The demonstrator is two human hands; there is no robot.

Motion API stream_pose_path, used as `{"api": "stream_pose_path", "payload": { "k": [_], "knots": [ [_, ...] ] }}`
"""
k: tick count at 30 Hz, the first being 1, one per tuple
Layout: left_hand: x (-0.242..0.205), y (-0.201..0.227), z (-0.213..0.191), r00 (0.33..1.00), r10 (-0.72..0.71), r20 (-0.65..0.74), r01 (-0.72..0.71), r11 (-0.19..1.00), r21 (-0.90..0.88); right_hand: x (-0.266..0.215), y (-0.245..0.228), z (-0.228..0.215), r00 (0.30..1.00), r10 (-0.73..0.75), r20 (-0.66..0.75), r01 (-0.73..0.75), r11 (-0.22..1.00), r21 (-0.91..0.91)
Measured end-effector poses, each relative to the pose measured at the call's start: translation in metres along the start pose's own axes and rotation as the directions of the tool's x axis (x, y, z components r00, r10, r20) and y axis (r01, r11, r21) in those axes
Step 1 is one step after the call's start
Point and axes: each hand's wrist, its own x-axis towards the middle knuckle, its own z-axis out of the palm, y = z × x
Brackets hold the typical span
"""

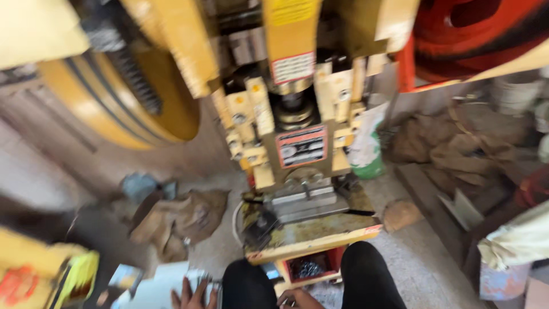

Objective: The person repeatedly picks up rectangular metal sheets from a stack, places them into a yellow press machine, and operates the lever to process them. After each cycle, the processed sheet is removed and placed onto a growing pile of finished pieces on the floor.

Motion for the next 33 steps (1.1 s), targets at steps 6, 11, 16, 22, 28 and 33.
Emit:
{"api": "stream_pose_path", "payload": {
  "k": [6,11,16,22,28,33],
  "knots": [
    [-0.031,-0.009,-0.031,1.000,-0.014,-0.013,0.014,1.000,0.001,-0.008,0.006,0.007,0.984,0.170,-0.061,-0.179,0.963,-0.202],
    [-0.045,-0.006,-0.036,0.999,0.007,-0.051,-0.010,0.998,-0.055,-0.013,0.007,0.008,0.998,0.060,-0.009,-0.060,0.954,-0.295],
    [-0.042,-0.003,-0.050,0.998,-0.007,-0.058,0.001,0.995,-0.102,-0.015,-0.008,0.004,0.966,0.256,-0.027,-0.254,0.930,-0.264],
    [-0.056,0.000,-0.051,0.992,0.054,-0.110,-0.065,0.993,-0.101,-0.011,-0.005,0.009,0.981,0.194,-0.020,-0.194,0.960,-0.204],
    [-0.085,0.012,-0.066,0.988,0.120,-0.099,-0.137,0.972,-0.192,-0.010,0.004,0.004,0.988,0.152,-0.007,-0.150,0.970,-0.190],
    [-0.128,-0.005,-0.067,0.890,-0.072,-0.450,-0.124,0.912,-0.392,-0.016,0.016,0.008,0.995,0.097,-0.007,-0.095,0.954,-0.286]
  ]
}}
